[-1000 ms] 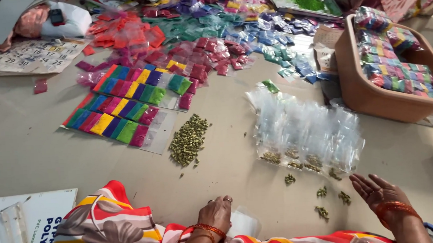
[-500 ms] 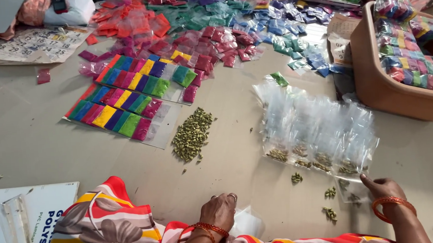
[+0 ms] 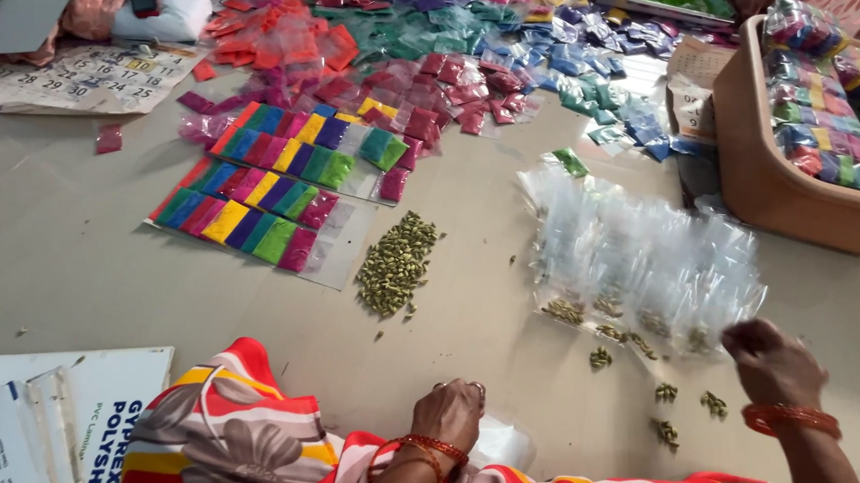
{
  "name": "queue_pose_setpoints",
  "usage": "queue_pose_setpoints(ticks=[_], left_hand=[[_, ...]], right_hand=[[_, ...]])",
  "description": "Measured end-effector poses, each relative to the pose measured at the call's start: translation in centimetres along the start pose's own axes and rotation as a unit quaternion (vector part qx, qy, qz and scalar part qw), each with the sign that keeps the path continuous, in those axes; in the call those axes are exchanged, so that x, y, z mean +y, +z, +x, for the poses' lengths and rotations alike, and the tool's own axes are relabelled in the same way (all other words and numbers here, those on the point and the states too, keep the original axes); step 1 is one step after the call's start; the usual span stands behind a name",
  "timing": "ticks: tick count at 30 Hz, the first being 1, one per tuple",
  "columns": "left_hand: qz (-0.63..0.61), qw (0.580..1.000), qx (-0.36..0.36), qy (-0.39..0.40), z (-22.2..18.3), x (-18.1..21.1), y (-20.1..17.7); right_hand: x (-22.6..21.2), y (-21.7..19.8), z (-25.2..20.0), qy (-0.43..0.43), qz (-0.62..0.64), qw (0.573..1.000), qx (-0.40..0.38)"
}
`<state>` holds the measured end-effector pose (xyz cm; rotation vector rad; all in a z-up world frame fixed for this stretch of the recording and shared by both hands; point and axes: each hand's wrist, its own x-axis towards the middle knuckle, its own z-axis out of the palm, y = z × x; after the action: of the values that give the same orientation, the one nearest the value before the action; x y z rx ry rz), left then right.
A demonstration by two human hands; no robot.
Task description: The person manually packages cardamom pods into small plastic bags.
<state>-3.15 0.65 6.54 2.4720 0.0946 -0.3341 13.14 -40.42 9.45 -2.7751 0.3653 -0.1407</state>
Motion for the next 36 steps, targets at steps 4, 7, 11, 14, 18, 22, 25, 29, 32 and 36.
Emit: queue_pose_setpoints(ticks=[4, 7, 11, 14, 18, 22, 25, 29, 32, 36], left_hand=[[-0.057, 0.998, 0.001, -0.002, -0.3, 0.4, -0.5], [-0.106, 0.994, 0.011, -0.024, -0.6, 0.7, -0.8], [-0.034, 0.999, 0.029, 0.020, -0.1, -0.2, 0.4], [-0.015, 1.000, 0.009, 0.018, 0.7, -0.8, 1.3], [0.061, 0.998, 0.002, 0.018, 0.6, -0.5, 1.5], [-0.022, 0.999, 0.040, -0.028, 1.2, 0.2, 0.9], [-0.247, 0.961, 0.027, -0.119, 7.3, -1.9, 5.5], [0.141, 0.988, -0.022, 0.064, 13.2, -3.2, 8.3], [0.504, 0.826, -0.069, 0.242, 17.7, -5.6, 11.2], [0.823, 0.389, -0.066, 0.409, 17.4, -1.0, 9.1]], right_hand=[[-7.2, 0.7, -1.9, -0.226, 0.022, 0.972, 0.063], [-12.8, 1.2, -3.4, -0.307, -0.037, 0.946, 0.096], [-13.5, 2.7, -2.0, -0.334, -0.135, 0.925, 0.118], [-12.0, 3.4, -0.5, -0.323, -0.167, 0.926, 0.106], [-10.3, 3.2, 0.4, -0.322, -0.165, 0.929, 0.084], [-7.4, 3.0, 0.8, -0.276, 0.018, 0.960, 0.049], [-5.3, 1.9, -1.1, -0.062, 0.107, 0.992, -0.025], [-5.7, 2.3, -4.6, 0.147, 0.167, 0.959, -0.176], [-6.2, 3.1, -5.1, 0.228, 0.222, 0.912, -0.260], [-7.8, 2.6, -5.3, 0.283, 0.288, 0.869, -0.285]])
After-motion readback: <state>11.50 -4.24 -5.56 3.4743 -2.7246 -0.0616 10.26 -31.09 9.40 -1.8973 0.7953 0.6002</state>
